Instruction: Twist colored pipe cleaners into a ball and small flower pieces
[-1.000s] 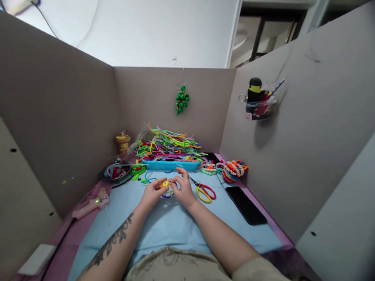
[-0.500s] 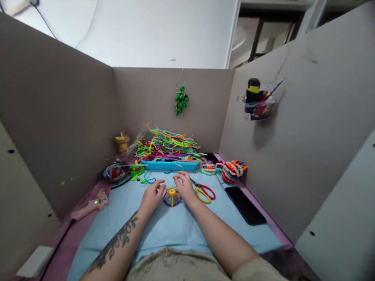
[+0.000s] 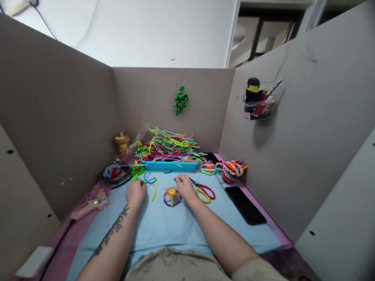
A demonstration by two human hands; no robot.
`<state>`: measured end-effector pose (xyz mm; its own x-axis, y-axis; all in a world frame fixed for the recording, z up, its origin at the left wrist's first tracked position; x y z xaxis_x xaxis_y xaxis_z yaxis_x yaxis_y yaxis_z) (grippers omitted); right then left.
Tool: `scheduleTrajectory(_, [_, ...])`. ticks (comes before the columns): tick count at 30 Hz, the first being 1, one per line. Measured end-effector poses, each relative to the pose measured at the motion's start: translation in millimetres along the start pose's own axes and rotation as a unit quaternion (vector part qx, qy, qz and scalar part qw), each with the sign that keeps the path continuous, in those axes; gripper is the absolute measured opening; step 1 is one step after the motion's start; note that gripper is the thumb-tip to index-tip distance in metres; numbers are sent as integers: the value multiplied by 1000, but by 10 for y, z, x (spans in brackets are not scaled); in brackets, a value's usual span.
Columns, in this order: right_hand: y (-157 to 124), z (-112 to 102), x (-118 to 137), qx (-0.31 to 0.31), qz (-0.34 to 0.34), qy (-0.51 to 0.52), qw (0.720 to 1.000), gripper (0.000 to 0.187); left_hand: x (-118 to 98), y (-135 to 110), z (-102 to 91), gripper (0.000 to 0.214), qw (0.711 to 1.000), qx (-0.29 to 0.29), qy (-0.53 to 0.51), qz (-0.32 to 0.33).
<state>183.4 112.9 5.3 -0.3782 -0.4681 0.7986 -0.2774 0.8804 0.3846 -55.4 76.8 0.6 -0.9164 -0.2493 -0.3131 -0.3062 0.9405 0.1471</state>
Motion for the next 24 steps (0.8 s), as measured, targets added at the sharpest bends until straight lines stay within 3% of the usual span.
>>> scheduleTrajectory(3, [10, 12, -29, -1, 10, -10, 1000, 19, 13, 8, -17, 20, 999, -13, -43, 13])
scheduleTrajectory(5, [13, 17, -15, -1, 5, -15, 1000, 18, 19, -3, -88, 22, 989, -41, -135, 34])
scheduleTrajectory(8, [-25, -16, 118, -7, -39, -6, 999, 17, -33, -124, -319, 28, 943, -143, -281, 105])
scheduleTrajectory(10, [-98, -66, 302, -18, -99, -15, 995, 22, -163, -251, -432, 26, 923, -180, -298, 164])
scheduleTrajectory(15, [-311, -5, 736, 7, -231, -144, 962, 35, -615, -522, -394, 20, 906, -130, -274, 294])
scheduleTrajectory(19, [-288, 8, 715, -11, -210, -166, 963, 30, -775, -594, -297, 19, 900, -86, -283, 321])
scheduleTrajectory(24, [-185, -90, 579, -19, -172, -139, 975, 21, -687, -545, -337, 20, 899, -95, -330, 271])
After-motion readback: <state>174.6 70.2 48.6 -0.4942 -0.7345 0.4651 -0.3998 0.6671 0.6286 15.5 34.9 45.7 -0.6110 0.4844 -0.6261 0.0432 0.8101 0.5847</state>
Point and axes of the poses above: each hand's wrist, its own y-axis towards the middle knuckle, its own z-axis out of the palm, x = y × z, the point moved 8 cm from there along y, towards the middle knuckle, and after that the axes turned 14 degrees about x, right-handed, at the moved point
